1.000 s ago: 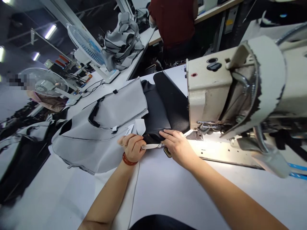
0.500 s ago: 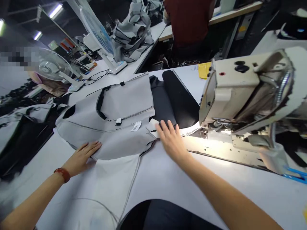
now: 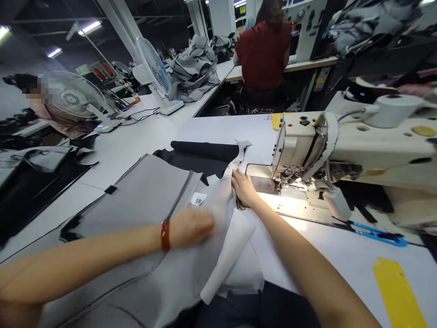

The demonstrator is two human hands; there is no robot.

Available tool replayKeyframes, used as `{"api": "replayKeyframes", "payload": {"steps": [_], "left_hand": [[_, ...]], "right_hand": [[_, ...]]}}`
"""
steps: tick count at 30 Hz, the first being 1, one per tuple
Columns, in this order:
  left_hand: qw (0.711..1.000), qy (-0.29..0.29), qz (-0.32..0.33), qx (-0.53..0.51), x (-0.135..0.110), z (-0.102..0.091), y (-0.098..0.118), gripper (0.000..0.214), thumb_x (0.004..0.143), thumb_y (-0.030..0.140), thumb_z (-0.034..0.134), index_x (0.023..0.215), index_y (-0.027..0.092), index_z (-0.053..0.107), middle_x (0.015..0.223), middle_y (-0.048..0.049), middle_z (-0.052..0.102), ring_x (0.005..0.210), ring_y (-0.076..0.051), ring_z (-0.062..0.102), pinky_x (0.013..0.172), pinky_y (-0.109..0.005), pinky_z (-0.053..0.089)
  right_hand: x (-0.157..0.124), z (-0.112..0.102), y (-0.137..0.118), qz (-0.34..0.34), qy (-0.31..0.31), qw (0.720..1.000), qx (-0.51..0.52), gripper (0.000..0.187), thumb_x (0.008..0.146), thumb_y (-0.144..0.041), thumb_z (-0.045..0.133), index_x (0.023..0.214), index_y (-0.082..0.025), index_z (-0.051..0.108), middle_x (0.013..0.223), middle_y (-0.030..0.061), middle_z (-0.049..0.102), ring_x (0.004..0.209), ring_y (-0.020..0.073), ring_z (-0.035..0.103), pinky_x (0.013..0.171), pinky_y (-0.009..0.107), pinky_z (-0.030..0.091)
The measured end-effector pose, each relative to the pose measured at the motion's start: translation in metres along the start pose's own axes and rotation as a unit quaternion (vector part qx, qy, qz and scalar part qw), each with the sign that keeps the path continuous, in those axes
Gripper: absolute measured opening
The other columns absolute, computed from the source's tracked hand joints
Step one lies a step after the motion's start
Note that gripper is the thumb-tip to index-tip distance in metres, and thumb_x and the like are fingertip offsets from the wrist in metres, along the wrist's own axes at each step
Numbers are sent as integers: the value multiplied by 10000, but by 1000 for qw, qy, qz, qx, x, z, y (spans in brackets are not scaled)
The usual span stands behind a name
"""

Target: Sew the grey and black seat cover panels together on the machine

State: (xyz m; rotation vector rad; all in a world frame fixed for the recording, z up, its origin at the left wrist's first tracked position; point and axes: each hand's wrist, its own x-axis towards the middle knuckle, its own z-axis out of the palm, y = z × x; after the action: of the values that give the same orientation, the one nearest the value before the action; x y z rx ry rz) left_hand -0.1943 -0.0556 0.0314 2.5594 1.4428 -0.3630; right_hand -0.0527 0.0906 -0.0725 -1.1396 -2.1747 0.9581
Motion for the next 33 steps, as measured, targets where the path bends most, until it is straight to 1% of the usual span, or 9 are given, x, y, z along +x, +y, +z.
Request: {"api": "replayKeyframes", "payload": {"steps": [3,6,10,16,22,24,27,31,33], "left_hand": [[976,188,-105,-40,57,-7,-42,281,857,180,448,1103,162,582,1256,-115,536,1150,-244,489,967,-411,377],[957,168,-159,-174,97,-14,-57,324,869,280,443,1154,177,559,1232,-88,562,1145,-226,500,973,-365,380],[914,118,-260,-288,128,-27,-43,203,680,341,641,749,149,636,787,-86,647,931,-297,583,790,-345,442],[863,117,-255,-421,134,-35,-42,276,622,113,571,895,119,611,753,-49,624,711,-178,598,596,-239,449],[615,217,-47,-756,102,-18,-44,859,569,196,712,1347,200,347,879,-25,637,692,-123,585,674,-232,455],[591,223,12,-775,96,-21,-44,965,535,235,771,1375,261,297,859,-2,636,724,-134,589,719,-253,451],[645,215,50,-731,90,-34,-50,830,570,353,775,1315,260,421,913,-18,616,810,-158,575,777,-284,438],[888,196,-29,-416,84,-46,-65,449,711,416,663,1112,214,641,888,-47,541,834,-182,511,821,-356,411],[946,215,-71,-232,82,-44,-69,295,736,387,651,982,234,701,951,-57,523,911,-206,479,887,-404,371]], "right_hand": [[-47,5,-3,23,-2,993,116,458,892,-374,348,1309,-227,468,1283,84,547,1184,248,508,991,457,394],[-77,7,-8,73,34,972,222,654,756,-363,552,1372,-231,377,1359,87,464,1219,267,461,1019,469,360],[-78,3,-21,143,76,942,294,745,629,-231,604,1349,-221,412,1279,82,516,1132,261,498,1001,459,368],[-78,-12,-30,237,91,732,632,924,506,-164,727,1347,-218,348,819,-23,665,722,160,613,747,317,501],[-84,-15,-32,148,-3,672,726,435,503,-258,809,884,-204,606,740,-10,689,750,198,655,733,342,524],[-84,-15,-35,136,-19,660,739,445,496,-274,820,881,-211,605,770,-6,697,794,212,660,754,361,528],[-85,-19,-39,129,-26,665,735,463,508,-277,820,906,-212,592,847,8,705,856,223,658,788,376,527],[-91,-24,-40,145,14,687,712,452,559,-301,790,941,-217,565,910,21,703,914,238,647,807,391,524],[-93,-24,-40,155,32,699,697,461,566,-335,777,955,-218,557,918,30,702,927,254,642,800,404,525]]}}
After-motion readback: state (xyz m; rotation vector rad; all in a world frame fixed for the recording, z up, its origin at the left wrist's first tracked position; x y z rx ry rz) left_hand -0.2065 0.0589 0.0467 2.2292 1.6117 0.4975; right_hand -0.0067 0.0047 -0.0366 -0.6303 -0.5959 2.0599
